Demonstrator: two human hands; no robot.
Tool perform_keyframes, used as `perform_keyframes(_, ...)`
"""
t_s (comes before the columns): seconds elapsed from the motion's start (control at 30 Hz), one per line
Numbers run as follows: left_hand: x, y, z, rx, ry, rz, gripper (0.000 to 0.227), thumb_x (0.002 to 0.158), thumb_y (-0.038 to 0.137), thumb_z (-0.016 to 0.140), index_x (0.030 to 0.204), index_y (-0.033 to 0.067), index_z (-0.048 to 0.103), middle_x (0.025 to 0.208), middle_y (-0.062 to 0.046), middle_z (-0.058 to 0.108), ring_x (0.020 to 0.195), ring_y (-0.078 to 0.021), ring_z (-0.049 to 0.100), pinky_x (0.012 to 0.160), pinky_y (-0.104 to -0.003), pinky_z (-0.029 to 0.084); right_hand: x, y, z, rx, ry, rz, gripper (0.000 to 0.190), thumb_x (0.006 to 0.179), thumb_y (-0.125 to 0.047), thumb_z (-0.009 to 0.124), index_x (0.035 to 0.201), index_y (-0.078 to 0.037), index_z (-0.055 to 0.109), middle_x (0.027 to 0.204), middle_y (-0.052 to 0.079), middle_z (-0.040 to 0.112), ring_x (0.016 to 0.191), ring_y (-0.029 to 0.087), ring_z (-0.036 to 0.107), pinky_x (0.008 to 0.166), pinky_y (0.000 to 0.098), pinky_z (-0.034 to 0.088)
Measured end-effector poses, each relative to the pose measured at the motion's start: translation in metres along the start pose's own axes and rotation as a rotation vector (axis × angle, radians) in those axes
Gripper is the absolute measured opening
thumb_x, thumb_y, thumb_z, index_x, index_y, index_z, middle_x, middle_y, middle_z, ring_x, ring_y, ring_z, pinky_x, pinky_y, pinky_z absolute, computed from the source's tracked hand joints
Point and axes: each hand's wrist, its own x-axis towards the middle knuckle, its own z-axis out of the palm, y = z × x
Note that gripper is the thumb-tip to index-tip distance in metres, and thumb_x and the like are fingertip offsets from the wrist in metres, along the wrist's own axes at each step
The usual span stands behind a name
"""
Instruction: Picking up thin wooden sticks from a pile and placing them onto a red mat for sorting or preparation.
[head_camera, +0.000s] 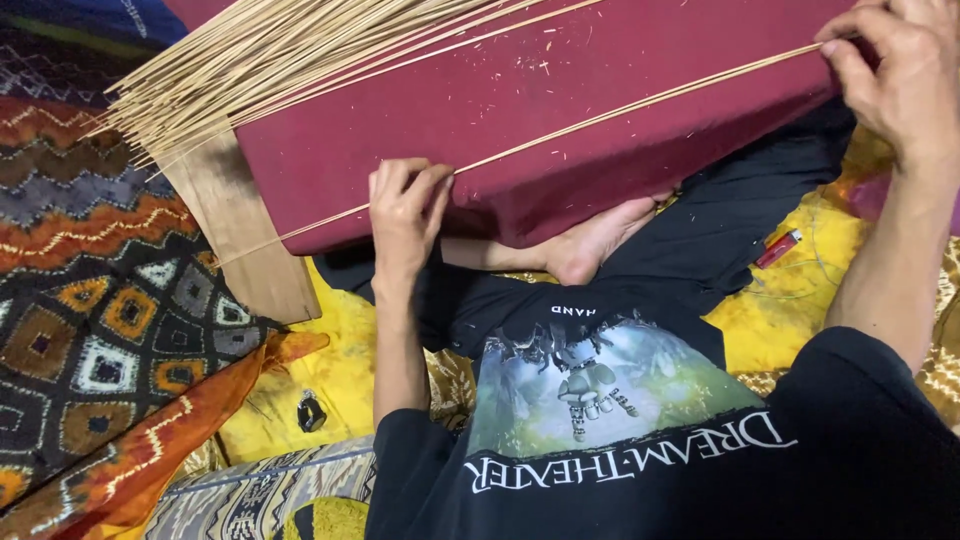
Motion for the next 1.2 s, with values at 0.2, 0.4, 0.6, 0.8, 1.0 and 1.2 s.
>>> perform_keyframes(0.2, 0.013, 0.013, 0.011, 0.011, -0.001, 0.032, 0.012, 0.091, 0.000, 0.073, 0.103, 0.0015, 0.068, 0.105, -0.009, 0.060, 0.094, -0.0246, 0.056, 0.086, -0.037, 0.045, -0.015, 0.049, 0.020, 0.442, 0.032, 0.137, 0.013, 0.132, 0.028, 0.064, 0.143, 0.024, 0.068, 0.126, 0.028, 0.065, 0.100, 0.030, 0.057, 0.090, 0.0374, 0.047)
perform_keyframes(0.4, 0.012, 0.011, 0.010, -0.068, -0.008, -0.018, 0.015, 0.089, 0.002, 0.073, 0.104, 0.0023, 0.072, 0.104, -0.008, 0.059, 0.093, -0.0237, 0.054, 0.086, -0.036, 0.045, 0.005, 0.021, 0.008, 0.396, 0.071, 0.086, 0.017, 0.121, 0.031, 0.073, 0.138, 0.029, 0.072, 0.138, 0.034, 0.056, 0.109, 0.039, 0.063, 0.098, 0.0434, 0.054)
perform_keyframes(0.6, 0.036, 0.013, 0.020, -0.068, 0.108, -0.016, 0.015, 0.092, 0.013, 0.074, 0.102, 0.0020, 0.075, 0.102, -0.010, 0.062, 0.096, -0.0241, 0.058, 0.086, -0.037, 0.044, 0.062, -0.033, 0.018, -0.205, 0.217, -0.054, 0.016, 0.116, -0.006, 0.089, 0.131, -0.004, 0.093, 0.114, 0.014, 0.076, 0.103, 0.032, 0.064, 0.111, 0.0445, 0.041)
perform_keyframes(0.8, 0.060, 0.023, 0.033, -0.171, -0.099, 0.088, 0.016, 0.090, 0.020, 0.075, 0.101, 0.0077, 0.076, 0.099, -0.004, 0.061, 0.090, -0.0206, 0.054, 0.086, -0.036, 0.042, 0.115, -0.106, 0.023, 0.066, 0.189, -0.152, 0.016, 0.104, 0.005, 0.079, 0.118, 0.006, 0.085, 0.125, 0.016, 0.075, 0.109, 0.035, 0.065, 0.113, 0.0482, 0.038)
perform_keyframes(1.0, 0.066, 0.019, 0.056, -0.225, -0.130, 0.175, 0.007, 0.091, 0.013, 0.075, 0.096, 0.0077, 0.077, 0.096, -0.002, 0.062, 0.086, -0.0175, 0.051, 0.081, -0.033, 0.039, 0.114, -0.139, 0.021, 0.366, 0.203, -0.105, 0.016, 0.098, 0.012, 0.076, 0.114, 0.015, 0.077, 0.133, 0.023, 0.061, 0.120, 0.039, 0.055, 0.107, 0.0478, 0.044)
perform_keyframes(1.2, 0.068, 0.023, 0.062, -0.265, -0.133, 0.166, 0.006, 0.091, 0.011, 0.073, 0.095, 0.0070, 0.075, 0.093, -0.003, 0.059, 0.084, -0.0180, 0.049, 0.081, -0.033, 0.038, 0.082, -0.107, 0.021, 0.122, 0.336, 0.046, 0.019, 0.105, 0.001, 0.079, 0.120, 0.012, 0.079, 0.136, 0.023, 0.058, 0.126, 0.041, 0.050, 0.110, 0.0513, 0.033)
